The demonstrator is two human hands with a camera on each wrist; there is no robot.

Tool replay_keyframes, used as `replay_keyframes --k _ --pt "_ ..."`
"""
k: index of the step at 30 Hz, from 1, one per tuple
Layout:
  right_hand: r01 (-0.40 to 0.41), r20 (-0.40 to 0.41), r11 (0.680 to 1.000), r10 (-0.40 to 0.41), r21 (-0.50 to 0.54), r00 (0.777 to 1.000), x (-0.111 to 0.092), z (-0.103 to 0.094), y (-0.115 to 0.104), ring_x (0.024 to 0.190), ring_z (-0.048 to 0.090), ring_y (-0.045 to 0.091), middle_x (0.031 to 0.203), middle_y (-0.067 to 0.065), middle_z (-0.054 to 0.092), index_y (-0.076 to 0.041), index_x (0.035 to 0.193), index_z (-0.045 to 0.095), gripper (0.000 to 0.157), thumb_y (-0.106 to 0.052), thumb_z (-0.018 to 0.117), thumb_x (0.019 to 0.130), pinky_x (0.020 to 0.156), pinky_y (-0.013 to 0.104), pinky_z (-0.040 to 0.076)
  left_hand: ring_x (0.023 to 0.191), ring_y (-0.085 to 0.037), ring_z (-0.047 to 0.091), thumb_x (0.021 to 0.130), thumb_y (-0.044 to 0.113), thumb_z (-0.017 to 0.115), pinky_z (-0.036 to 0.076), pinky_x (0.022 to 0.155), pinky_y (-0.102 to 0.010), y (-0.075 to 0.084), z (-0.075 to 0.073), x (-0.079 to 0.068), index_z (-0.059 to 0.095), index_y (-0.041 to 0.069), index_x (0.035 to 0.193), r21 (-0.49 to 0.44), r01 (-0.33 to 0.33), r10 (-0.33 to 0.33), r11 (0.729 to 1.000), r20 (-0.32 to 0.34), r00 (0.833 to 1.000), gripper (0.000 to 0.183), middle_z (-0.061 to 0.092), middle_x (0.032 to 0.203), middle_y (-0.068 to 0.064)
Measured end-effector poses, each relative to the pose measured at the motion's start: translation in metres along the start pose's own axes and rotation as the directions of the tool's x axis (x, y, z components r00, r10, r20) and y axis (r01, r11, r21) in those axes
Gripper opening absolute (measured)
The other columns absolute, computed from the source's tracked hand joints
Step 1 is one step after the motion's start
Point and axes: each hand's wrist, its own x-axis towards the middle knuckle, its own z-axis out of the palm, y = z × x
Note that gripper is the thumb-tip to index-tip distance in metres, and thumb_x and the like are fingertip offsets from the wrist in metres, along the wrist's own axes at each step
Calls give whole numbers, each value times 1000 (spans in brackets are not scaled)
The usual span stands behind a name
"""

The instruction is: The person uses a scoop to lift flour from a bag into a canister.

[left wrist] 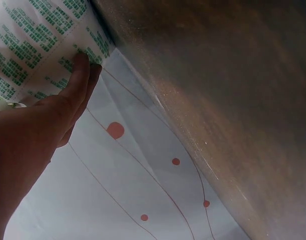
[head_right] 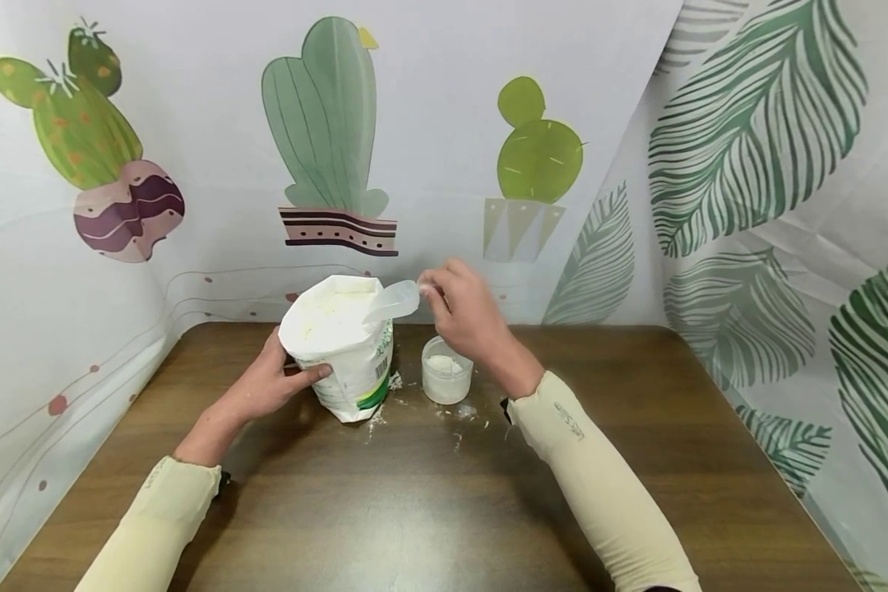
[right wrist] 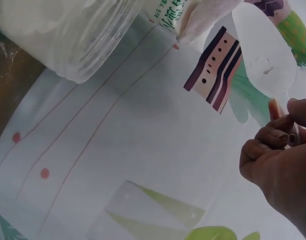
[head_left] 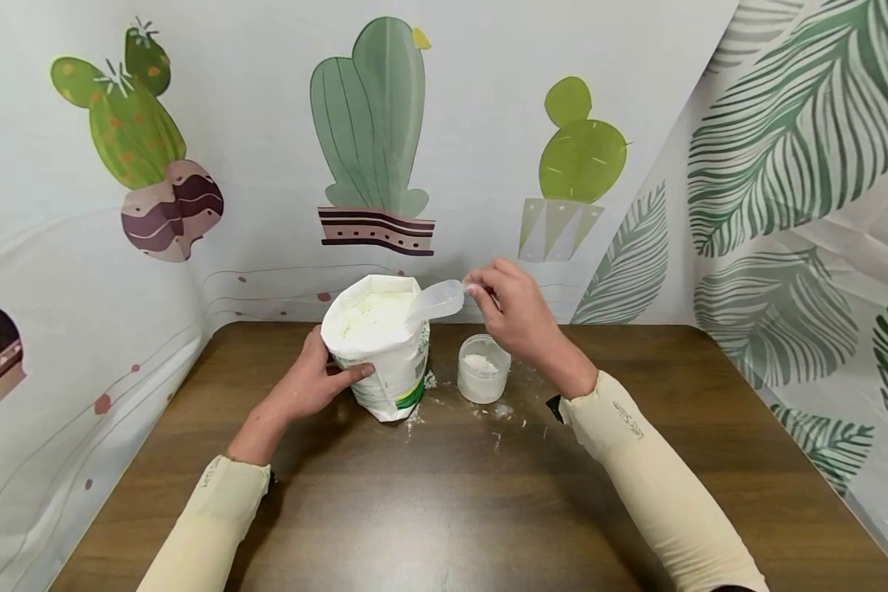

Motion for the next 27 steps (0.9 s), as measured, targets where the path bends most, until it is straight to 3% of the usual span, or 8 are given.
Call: replay_keyframes --k 12,27 --pt "-4 119 998 12 -69 993 18 1 -11 87 54 25 95 10 63 1 108 75 15 -8 64 106 78 38 47 146 -33 25 92 34 86 29 120 -59 2 0 -1 21 10 165 13 67 -67 998 -2 998 100 27 159 -21" --pt "62 202 991 -37 -120 979 37 7 -18 86 55 27 94 13 64 3 106 75 15 -7 63 106 79 39 49 147 -34 26 93 29 86 28 120 -59 3 0 -2 22 8 165 -6 44 -44 999 -9 999 99 28 158 -21"
